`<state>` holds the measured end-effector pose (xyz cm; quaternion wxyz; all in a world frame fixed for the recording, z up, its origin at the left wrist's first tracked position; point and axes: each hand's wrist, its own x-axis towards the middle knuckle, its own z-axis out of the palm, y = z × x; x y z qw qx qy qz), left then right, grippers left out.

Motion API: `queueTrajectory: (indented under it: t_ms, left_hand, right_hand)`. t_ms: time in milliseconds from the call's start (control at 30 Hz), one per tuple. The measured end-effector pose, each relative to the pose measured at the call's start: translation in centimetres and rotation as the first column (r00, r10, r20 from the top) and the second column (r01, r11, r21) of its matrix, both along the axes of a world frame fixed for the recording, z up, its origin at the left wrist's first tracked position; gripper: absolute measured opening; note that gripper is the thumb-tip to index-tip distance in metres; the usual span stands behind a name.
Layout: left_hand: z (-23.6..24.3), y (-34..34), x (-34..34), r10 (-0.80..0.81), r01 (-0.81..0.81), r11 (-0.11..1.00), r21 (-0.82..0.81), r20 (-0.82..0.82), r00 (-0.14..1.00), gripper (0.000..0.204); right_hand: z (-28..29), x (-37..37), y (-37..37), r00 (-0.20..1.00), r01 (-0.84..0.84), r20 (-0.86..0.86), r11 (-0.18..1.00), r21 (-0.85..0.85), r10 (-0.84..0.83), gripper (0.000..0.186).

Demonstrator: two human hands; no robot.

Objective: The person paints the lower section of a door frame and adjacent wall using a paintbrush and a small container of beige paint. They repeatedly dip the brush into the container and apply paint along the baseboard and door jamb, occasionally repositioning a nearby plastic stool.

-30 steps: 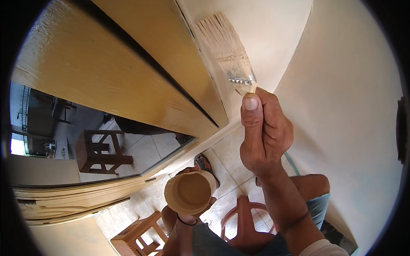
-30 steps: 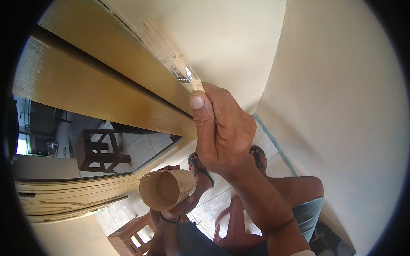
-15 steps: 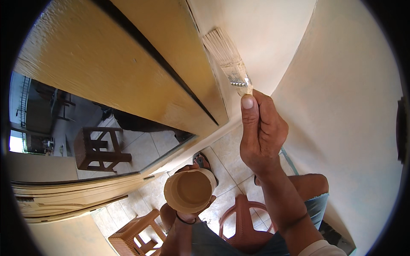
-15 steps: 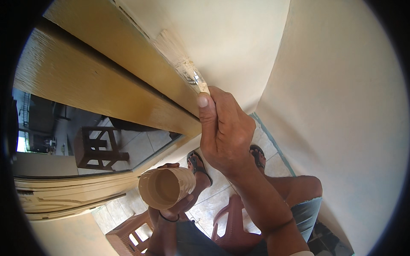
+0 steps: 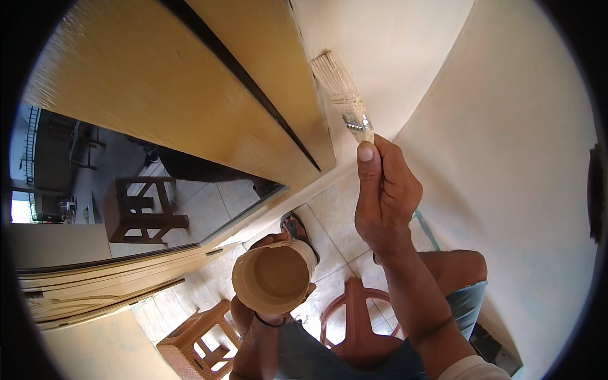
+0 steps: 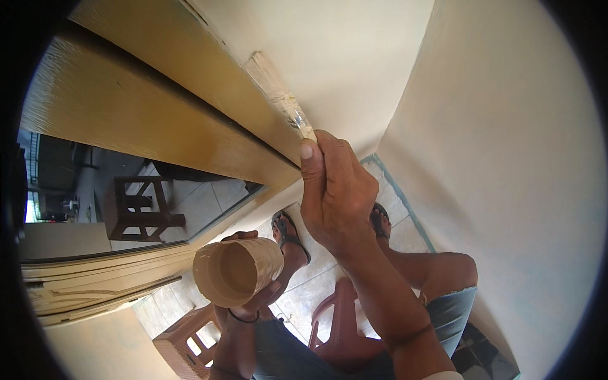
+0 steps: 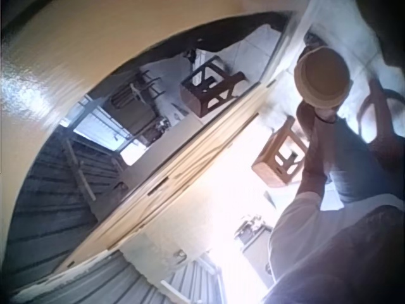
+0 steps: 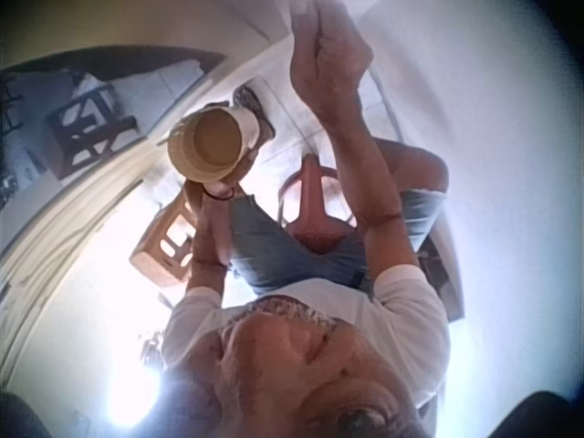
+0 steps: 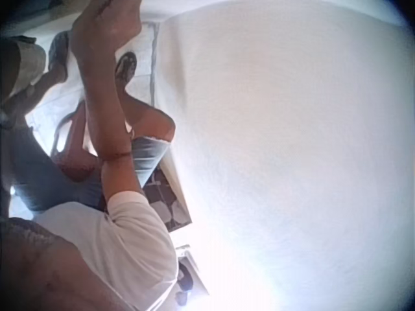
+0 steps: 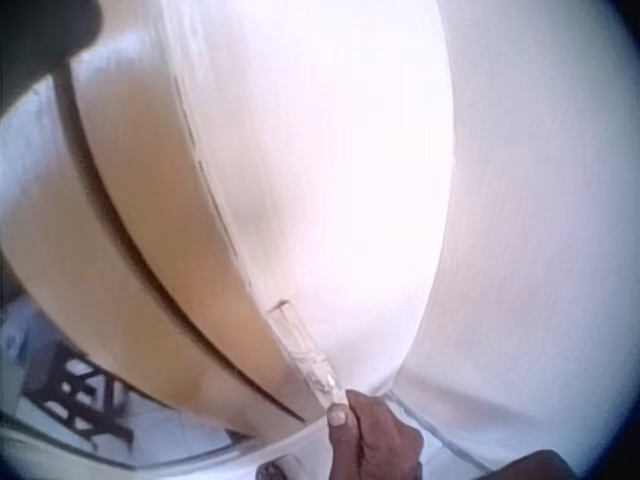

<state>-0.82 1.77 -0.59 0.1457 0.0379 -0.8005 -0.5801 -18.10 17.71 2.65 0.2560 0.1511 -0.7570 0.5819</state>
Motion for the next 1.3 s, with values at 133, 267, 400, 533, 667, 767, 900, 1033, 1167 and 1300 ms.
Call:
queueTrajectory:
  t_ms: [133, 267, 400, 533, 667, 767, 900, 1033, 1167, 1300]
  left_hand:
    - [-1.0, 0.0, 0.3, 0.061, -0.059, 0.994, 0.092, -0.025, 0.998, 0.104]
    - [-1.3, 0.4, 0.0, 0.039, -0.035, 0.997, 0.066, -0.06, 0.997, 0.104]
    - [-1.9, -0.7, 0.4, 0.013, -0.011, 1.0, 0.018, -0.095, 0.995, 0.105]
    - [-3.8, -1.2, 0.9, 0.05, -0.047, 0.999, 0.022, -0.112, 0.992, 0.107]
    - [-3.3, -0.8, 0.4, 0.02, -0.024, 0.999, -0.023, -0.143, 0.989, 0.109]
    - [-3.7, -0.6, 0.2, -0.01, 0.006, 1.0, -0.023, -0.146, 0.989, 0.109]
    - [-4.4, -1.4, 1.0, 0.03, -0.032, 0.999, -0.017, -0.124, 0.992, 0.107]
    - [-3.3, -1.0, 1.1, 0.039, -0.041, 0.998, -0.042, -0.068, 0.997, 0.108]
    - [-2.9, -0.6, 0.6, 0.043, -0.042, 0.999, 0.007, -0.111, 0.993, 0.11]
    - [-4.5, -1.1, 0.9, 0.061, -0.055, 0.997, 0.061, -0.106, 0.992, 0.11]
  right_hand:
    - [-1.2, 0.2, -0.2, 1.0, 0.01, 0.017, 1.0, 0.004, -0.01, 0.014]
    - [-2.5, 0.3, -0.1, 0.999, 0.017, 0.032, 1.0, 0.009, -0.017, 0.013]
    - [-3.4, 0.5, -0.5, 0.999, 0.014, 0.051, 1.0, -0.002, -0.014, 0.013]
    - [-3.9, 0.6, -0.5, 0.997, 0.024, 0.071, 1.0, 0.013, -0.025, 0.013]
    - [-4.7, 0.9, -0.6, 0.994, 0.032, 0.104, 0.999, 0.024, -0.034, 0.013]
    - [-6.0, 0.9, -0.2, 0.992, 0.046, 0.117, 0.998, 0.052, -0.052, 0.013]
    - [-7.3, 1.0, -0.6, 0.992, 0.038, 0.119, 0.999, 0.023, -0.041, 0.014]
    - [-8.6, 1.3, -0.7, 0.988, 0.035, 0.151, 0.999, 0.008, -0.036, 0.015]
    - [-9.7, 1.5, -1.0, 0.986, 0.025, 0.166, 1.0, -0.01, -0.023, 0.017]
    - [-11.1, 1.7, -0.6, 0.977, 0.052, 0.204, 0.998, 0.035, -0.058, 0.018]
